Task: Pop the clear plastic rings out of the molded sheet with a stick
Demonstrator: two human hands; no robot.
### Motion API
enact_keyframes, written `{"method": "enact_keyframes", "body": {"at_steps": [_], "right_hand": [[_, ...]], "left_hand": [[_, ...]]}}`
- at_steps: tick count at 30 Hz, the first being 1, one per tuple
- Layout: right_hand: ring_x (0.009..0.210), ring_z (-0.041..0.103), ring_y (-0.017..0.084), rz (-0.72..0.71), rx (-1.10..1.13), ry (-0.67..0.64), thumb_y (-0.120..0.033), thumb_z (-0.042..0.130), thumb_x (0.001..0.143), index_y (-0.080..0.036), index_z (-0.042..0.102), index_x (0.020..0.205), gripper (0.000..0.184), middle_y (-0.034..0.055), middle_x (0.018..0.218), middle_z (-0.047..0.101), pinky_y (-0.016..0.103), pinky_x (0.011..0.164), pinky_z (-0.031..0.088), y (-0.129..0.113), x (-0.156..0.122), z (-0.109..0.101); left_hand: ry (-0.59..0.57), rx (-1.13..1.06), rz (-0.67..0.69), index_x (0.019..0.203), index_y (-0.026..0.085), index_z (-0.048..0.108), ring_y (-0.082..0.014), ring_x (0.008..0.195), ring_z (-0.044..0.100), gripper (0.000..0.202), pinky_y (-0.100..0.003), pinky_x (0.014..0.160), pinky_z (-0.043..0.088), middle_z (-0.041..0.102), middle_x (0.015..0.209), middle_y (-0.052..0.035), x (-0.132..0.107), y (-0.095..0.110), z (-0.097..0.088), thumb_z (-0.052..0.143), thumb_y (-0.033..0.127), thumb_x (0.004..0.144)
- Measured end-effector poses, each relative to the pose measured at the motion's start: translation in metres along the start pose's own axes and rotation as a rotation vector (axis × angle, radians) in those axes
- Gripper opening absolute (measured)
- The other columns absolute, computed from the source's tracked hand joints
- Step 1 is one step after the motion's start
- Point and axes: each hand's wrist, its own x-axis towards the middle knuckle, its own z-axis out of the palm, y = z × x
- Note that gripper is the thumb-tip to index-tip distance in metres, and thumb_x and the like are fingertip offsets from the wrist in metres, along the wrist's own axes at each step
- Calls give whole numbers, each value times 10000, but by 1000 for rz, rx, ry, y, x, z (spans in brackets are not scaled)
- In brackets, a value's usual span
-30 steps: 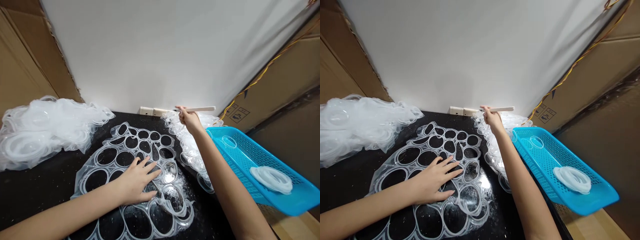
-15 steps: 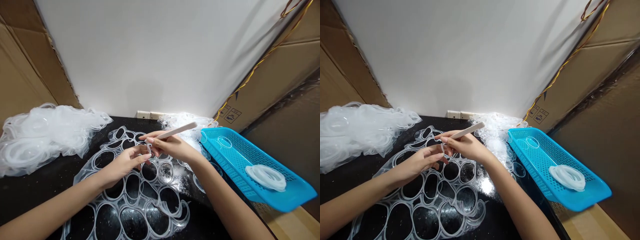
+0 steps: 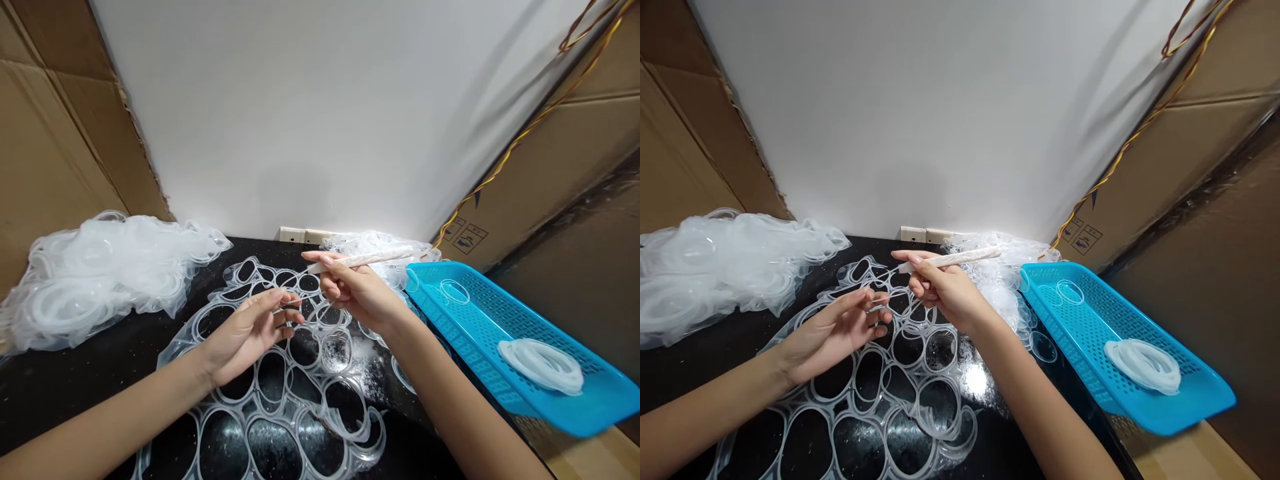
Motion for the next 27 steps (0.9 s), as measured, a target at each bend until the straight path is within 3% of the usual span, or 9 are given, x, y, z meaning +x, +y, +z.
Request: {"method": "enact_keyframes", "body": {"at_steps": [4, 10, 18, 22, 27], "right_hand": [[442, 190, 42, -8, 41, 18, -351, 519, 842, -205, 610, 1044, 265, -61, 519, 375, 210, 413, 128, 0, 0, 1], [445, 209, 46, -41, -4, 54, -361, 508, 845, -211, 614, 1035, 264, -53, 519, 392, 220, 422, 122, -1, -2, 1], [464, 255, 45, -127, -81, 170, -393, 503, 847, -221, 594, 1088, 309, -15, 620, 495, 228, 423, 124, 3, 0, 7], [477, 264, 49, -116, -109, 131, -413, 491, 851, -248, 601, 1093, 313, 6, 683, 527, 234, 423, 123, 7, 1, 8], [496, 275, 51, -112, -19, 196, -430, 497, 843, -315, 564, 1156, 340, 1, 719, 466, 222, 417, 134, 19, 5, 10]], "left_hand": [[-26, -37, 14, 741, 176, 678, -116, 739, 598, 165, -229, 699, 479, 643, 817, 7, -1, 1, 4, 725, 323, 683], [27, -25, 113, 760, 190, 689, -106, 753, 596, 161, -218, 702, 492, 642, 975, 12, 3, 1, 1, 728, 323, 679], [11, -6, 153, 762, 171, 680, -88, 622, 593, 203, -181, 639, 499, 655, 700, 20, 4, 1, 1, 735, 343, 669], [109, -28, 207, 731, 190, 681, -74, 580, 588, 232, -155, 598, 498, 651, 656, 39, 4, 2, 2, 790, 334, 585], [195, 28, 264, 743, 215, 692, -48, 561, 571, 256, -124, 586, 482, 648, 641, 52, 6, 2, -2, 801, 350, 555]]}}
